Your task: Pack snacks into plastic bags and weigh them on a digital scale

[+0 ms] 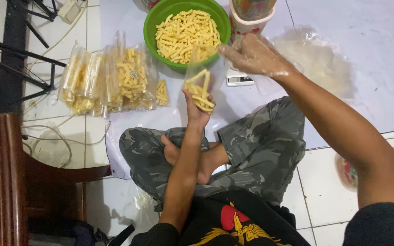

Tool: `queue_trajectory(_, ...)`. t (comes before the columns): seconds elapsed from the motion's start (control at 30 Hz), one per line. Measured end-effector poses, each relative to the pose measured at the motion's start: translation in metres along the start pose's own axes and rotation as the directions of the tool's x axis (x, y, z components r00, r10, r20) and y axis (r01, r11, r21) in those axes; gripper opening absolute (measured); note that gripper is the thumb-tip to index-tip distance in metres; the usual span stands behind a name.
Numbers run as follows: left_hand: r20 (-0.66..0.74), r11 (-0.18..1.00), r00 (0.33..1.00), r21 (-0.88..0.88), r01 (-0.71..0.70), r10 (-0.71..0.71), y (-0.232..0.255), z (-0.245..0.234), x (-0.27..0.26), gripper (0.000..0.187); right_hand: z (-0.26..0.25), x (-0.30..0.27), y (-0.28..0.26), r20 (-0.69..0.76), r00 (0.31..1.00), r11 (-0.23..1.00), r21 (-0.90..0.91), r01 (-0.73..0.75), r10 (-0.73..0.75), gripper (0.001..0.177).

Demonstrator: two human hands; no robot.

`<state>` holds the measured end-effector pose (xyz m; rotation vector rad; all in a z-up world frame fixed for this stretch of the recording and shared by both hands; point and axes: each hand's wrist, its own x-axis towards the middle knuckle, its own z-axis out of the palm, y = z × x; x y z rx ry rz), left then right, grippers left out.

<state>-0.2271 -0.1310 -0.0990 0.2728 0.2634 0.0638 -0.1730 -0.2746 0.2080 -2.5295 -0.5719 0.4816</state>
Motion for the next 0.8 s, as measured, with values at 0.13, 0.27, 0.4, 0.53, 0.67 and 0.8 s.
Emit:
queue_trajectory(0.13,0.002,0.998,0.998,0.025,0.065,-0.065,0.002,0.020,-0.009,0.086,-0.009,-0.013,0.020,-0.047,0.810,0.791,-0.253,0.557,-0.585,0.022)
queue_trajectory(0.27,-0.038,0.993,0.993,0.039,0.110,-0.108,-0.004,0.007,0.001,0.070,0.004,-0.020,0.020,-0.073,0.784,0.742,-0.384,0.549,-0.617,0.009)
queue_trajectory(0.4,0.039,1.000,0.999,0.021,0.019,-0.020,0.004,0.008,-0.002,0.056,0.003,-0.023,0.014,0.016,0.791,0.775,-0.190,0.603,-0.612,0.029)
queue_trajectory(0.53,0.178,0.999,0.983,0.021,0.031,-0.035,0.019,0.028,-0.025,0.065,0.000,-0.037,-0.001,0.011,0.822,0.808,-0.177,0.562,-0.569,0.030)
queue_trajectory(0.67,0.271,0.995,0.963,-0.099,0.020,0.008,0.011,0.018,-0.031,0.082,0.018,-0.033,0.032,-0.205,0.793,0.819,-0.163,0.550,-0.573,0.052)
queue_trajectory(0.8,0.376,0.998,0.926,-0.069,0.004,0.022,-0.012,0.010,-0.003,0.095,0.014,-0.046,0.023,-0.077,0.909,0.908,-0.138,0.397,-0.409,0.063)
